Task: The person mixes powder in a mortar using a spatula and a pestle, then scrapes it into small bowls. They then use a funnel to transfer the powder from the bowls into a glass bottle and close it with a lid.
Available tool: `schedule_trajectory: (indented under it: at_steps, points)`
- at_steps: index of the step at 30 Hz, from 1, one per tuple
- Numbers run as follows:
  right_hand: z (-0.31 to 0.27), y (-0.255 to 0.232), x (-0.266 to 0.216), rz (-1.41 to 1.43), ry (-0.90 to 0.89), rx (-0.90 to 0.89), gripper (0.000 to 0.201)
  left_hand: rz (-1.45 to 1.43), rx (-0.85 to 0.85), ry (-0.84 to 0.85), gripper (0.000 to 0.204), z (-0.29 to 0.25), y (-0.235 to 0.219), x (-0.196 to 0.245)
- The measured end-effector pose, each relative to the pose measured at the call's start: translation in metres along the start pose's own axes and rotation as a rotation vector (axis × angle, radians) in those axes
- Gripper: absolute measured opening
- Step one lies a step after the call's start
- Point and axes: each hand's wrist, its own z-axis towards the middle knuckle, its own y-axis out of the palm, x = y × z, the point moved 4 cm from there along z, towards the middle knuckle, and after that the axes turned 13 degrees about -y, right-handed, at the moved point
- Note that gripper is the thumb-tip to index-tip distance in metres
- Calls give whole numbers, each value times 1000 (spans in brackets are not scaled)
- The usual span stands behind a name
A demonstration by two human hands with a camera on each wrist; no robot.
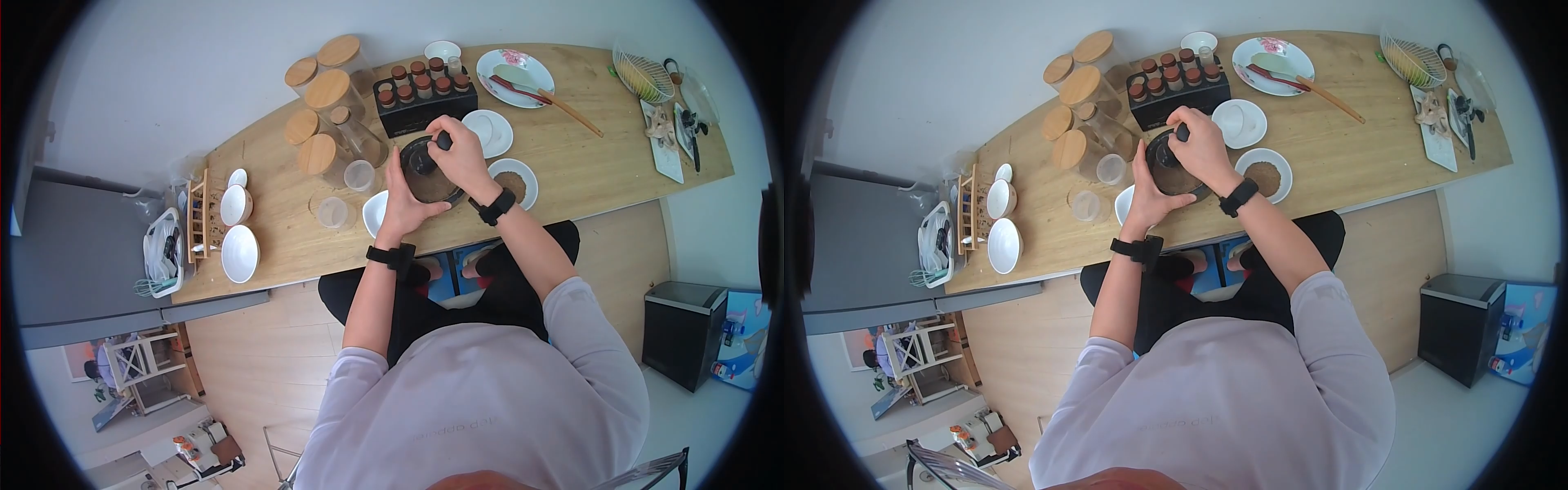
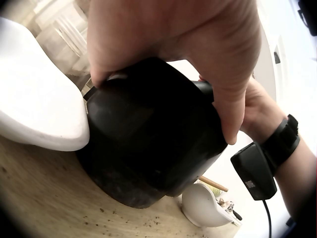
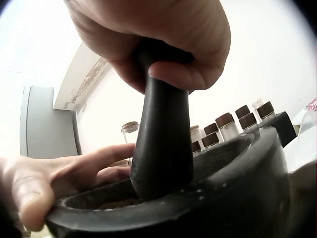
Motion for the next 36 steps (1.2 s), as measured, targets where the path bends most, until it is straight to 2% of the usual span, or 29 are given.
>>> schedule_trajectory:
  at_steps: [5, 8, 11, 14, 17, 20, 21, 27, 30, 31, 34, 36]
  points:
    - [0, 2, 6, 19, 17, -66, 21, 4, -13, -10, 144, 0, -1, 3]
    - [0, -8, 1, -10, 24, 5, 21, -5, -11, -8, 143, -1, 0, 1]
    - [-9, -1, 8, -82, -7, -122, 21, -2, -10, -10, 143, -1, -1, -1]
    - [-7, -7, 3, -29, 7, -141, 21, -2, -17, -7, 143, 0, 0, 2]
    - [-7, -18, -11, -19, 24, -88, 20, 3, -8, -11, 143, -2, -1, 1]
    - [-19, -9, -7, 5, 49, -186, 19, 0, -6, -8, 142, -1, 0, -1]
    - [-18, -8, -7, -18, 10, -186, 18, -2, -12, -14, 142, -2, 0, -1]
    - [-10, -20, -17, 54, 75, -70, 16, -27, -14, -16, 143, -1, 0, 0]
    - [-15, -1, -7, -19, -48, -166, 17, -30, -27, -5, 142, -2, -1, 1]
    - [-12, -3, -1, 52, 61, -199, 18, -28, -29, 6, 142, -1, -1, 1]
    - [-5, -11, -9, 28, 33, -119, 19, -11, -46, -10, 142, 0, -2, 0]
    - [-4, -16, -14, 64, 100, -148, 19, -11, -43, -14, 142, 0, -2, 0]
